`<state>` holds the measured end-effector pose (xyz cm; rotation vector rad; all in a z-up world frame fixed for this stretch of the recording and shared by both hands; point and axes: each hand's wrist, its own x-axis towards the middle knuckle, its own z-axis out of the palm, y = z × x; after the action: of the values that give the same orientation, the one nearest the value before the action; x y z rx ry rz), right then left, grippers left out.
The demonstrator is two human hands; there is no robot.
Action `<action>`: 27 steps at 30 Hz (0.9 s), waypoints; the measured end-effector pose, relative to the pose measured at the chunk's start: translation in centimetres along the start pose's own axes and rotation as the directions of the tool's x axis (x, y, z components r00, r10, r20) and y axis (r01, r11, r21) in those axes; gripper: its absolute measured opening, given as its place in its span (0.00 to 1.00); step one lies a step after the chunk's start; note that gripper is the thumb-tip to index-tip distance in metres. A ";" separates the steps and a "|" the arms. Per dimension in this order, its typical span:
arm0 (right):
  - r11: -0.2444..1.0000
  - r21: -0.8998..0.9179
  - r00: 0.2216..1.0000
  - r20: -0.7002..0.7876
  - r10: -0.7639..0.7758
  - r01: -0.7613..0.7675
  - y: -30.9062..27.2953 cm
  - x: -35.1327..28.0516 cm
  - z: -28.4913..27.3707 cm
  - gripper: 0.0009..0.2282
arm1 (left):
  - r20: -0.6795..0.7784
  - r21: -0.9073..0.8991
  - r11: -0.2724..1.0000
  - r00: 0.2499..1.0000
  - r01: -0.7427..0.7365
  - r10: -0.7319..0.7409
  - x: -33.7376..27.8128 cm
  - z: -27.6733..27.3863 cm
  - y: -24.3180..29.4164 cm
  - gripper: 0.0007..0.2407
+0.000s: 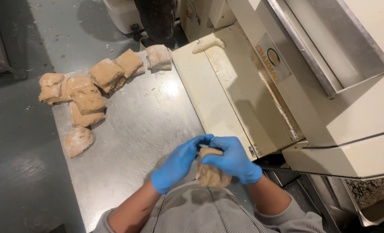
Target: The recorder shapes bread dough into loaves, coats them with seeds, and places them onto a baking tray.
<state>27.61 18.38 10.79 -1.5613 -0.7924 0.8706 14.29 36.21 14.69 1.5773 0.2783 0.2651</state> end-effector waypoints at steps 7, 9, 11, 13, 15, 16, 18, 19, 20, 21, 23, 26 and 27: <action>0.986 0.077 0.980 -0.144 -0.138 0.150 -3.3 1.4 -2.7 0.25 | 0.227 0.021 0.974 0.948 0.226 -0.224 -0.2 3.2 1.1 0.28; 0.948 0.200 0.937 -0.295 -0.184 0.249 -4.0 1.5 -3.0 0.25 | 0.089 -0.124 0.984 0.989 0.129 -0.118 -0.2 4.7 -1.0 0.21; 0.915 0.321 0.854 -0.518 -0.047 0.245 -6.0 1.7 -2.6 0.25 | -0.125 -0.423 0.897 0.972 0.129 -0.199 0.2 6.0 -2.9 0.22; 0.811 0.569 0.855 -0.480 0.196 0.133 -6.0 1.3 -1.0 0.25 | -0.146 -0.473 0.877 0.975 0.082 -0.170 0.5 7.0 -4.0 0.22; 0.635 0.771 0.829 -0.378 0.411 0.037 -4.7 1.0 -0.2 0.25 | -0.172 -0.524 0.851 0.975 0.027 -0.137 0.8 7.7 -4.2 0.22; 0.713 0.692 0.804 -0.485 0.345 0.111 -3.5 0.8 -0.2 0.21 | -0.127 -0.428 0.902 0.984 0.059 -0.125 0.9 7.8 -4.0 0.22; 0.780 0.599 0.766 -0.584 0.269 0.183 -0.7 0.3 -0.3 0.18 | -0.080 -0.323 0.943 0.990 0.083 -0.115 1.4 7.6 -2.9 0.22; 0.897 0.391 0.717 -0.684 0.134 0.205 0.8 0.1 -0.3 0.16 | -0.057 -0.285 0.954 0.992 0.094 -0.114 1.7 7.3 -2.2 0.28; 0.965 0.162 0.666 -0.746 -0.017 0.207 2.4 -0.2 -0.3 0.14 | -0.037 -0.245 0.964 0.992 0.104 -0.117 1.9 7.0 -1.4 0.34; 0.964 0.164 0.665 -0.746 -0.016 0.208 2.3 -0.4 0.3 0.14 | -0.037 -0.244 0.964 0.992 0.105 -0.117 2.2 7.4 -1.8 0.34; 0.952 0.158 0.756 -0.647 -0.100 0.261 2.0 -1.3 1.7 0.11 | -0.135 -0.278 0.961 0.990 0.003 -0.042 2.4 8.3 -2.4 0.28; 0.908 0.286 0.725 -0.688 -0.026 0.305 2.7 -3.0 2.6 0.12 | -0.237 -0.423 0.906 0.968 -0.023 -0.086 1.8 8.3 -6.5 0.20; 0.909 0.286 0.727 -0.686 -0.028 0.305 3.4 -3.7 2.0 0.12 | -0.239 -0.423 0.906 0.967 -0.024 -0.086 1.7 7.8 -5.7 0.20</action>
<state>24.11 15.69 7.66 -1.2813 -0.2033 0.2421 18.46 29.61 8.78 1.1050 0.4140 0.4717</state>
